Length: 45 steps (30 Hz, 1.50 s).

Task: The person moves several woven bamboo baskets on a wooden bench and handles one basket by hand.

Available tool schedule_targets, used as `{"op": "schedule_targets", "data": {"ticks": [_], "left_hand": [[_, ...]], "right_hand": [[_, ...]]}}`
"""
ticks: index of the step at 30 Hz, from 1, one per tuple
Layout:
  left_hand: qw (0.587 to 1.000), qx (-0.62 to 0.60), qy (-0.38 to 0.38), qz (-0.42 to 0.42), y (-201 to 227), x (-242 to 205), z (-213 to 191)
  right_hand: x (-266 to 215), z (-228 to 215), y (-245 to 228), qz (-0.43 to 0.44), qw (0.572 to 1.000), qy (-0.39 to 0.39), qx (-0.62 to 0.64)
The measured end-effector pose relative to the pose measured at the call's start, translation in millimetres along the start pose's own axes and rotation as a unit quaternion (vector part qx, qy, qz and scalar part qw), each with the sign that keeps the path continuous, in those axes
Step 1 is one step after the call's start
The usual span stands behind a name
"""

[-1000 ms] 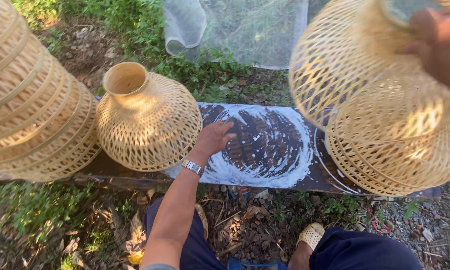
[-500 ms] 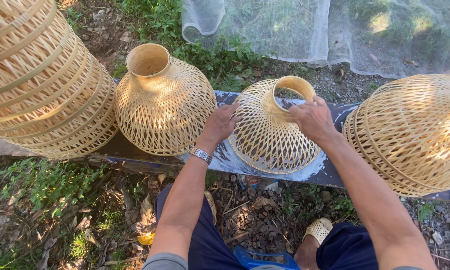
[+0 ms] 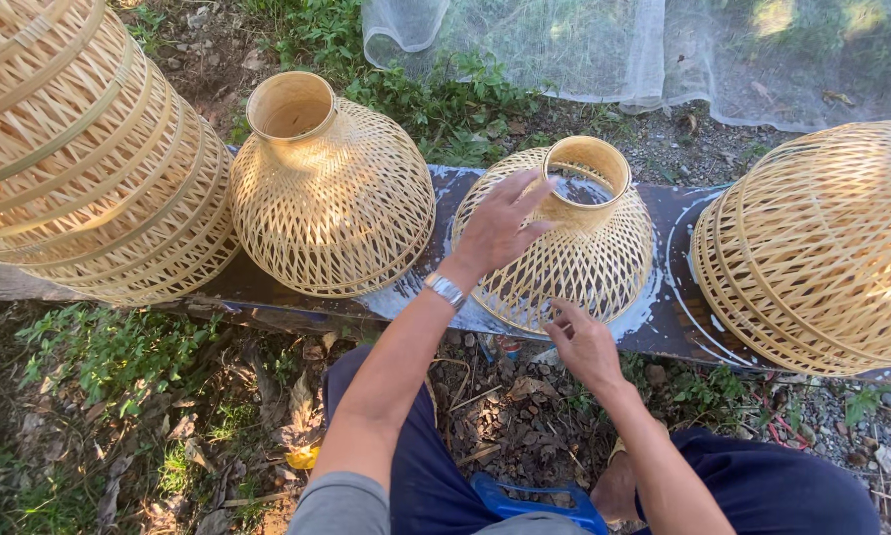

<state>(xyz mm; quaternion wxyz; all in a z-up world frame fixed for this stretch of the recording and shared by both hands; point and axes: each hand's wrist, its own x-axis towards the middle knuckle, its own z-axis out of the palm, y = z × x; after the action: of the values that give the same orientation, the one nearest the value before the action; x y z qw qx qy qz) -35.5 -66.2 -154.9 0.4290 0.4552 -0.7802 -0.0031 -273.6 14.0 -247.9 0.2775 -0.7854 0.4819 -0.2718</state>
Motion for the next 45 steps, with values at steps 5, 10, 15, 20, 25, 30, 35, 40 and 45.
{"op": "schedule_targets", "data": {"ticks": [5,10,15,20,25,30,35,40,45], "left_hand": [[0.988,0.119,-0.095,0.001,19.8,40.3,31.1],[0.978,0.102,-0.175,-0.042,15.7,47.5,49.6],[0.987,0.084,-0.134,-0.024,7.9,41.4,56.7],[0.986,0.082,-0.142,-0.020,7.5,41.9,57.9],[0.983,0.083,-0.157,-0.038,9.0,42.8,54.4],[0.983,0.080,-0.163,-0.038,9.3,45.2,54.7],[0.985,0.068,-0.154,-0.038,9.1,44.7,53.5],[0.974,0.151,-0.167,-0.036,15.8,49.6,55.4],[0.972,0.209,-0.100,-0.036,30.6,50.0,63.3]], "right_hand": [[7.4,7.3,-14.9,0.033,0.999,-0.020,-0.034],[16.5,7.5,-21.2,0.006,0.998,-0.031,-0.056],[11.0,12.6,-21.2,0.024,0.998,-0.009,-0.065],[14.4,13.9,-17.5,0.031,0.994,-0.033,-0.096],[21.7,16.1,-11.6,0.044,0.994,-0.044,-0.087],[17.4,20.1,-8.9,0.044,0.996,-0.036,-0.070],[10.9,20.6,-11.3,0.044,0.996,-0.026,-0.078],[7.7,18.7,-18.4,0.044,0.997,-0.036,-0.056],[10.2,16.1,-25.8,0.054,0.998,-0.033,-0.002]]}}
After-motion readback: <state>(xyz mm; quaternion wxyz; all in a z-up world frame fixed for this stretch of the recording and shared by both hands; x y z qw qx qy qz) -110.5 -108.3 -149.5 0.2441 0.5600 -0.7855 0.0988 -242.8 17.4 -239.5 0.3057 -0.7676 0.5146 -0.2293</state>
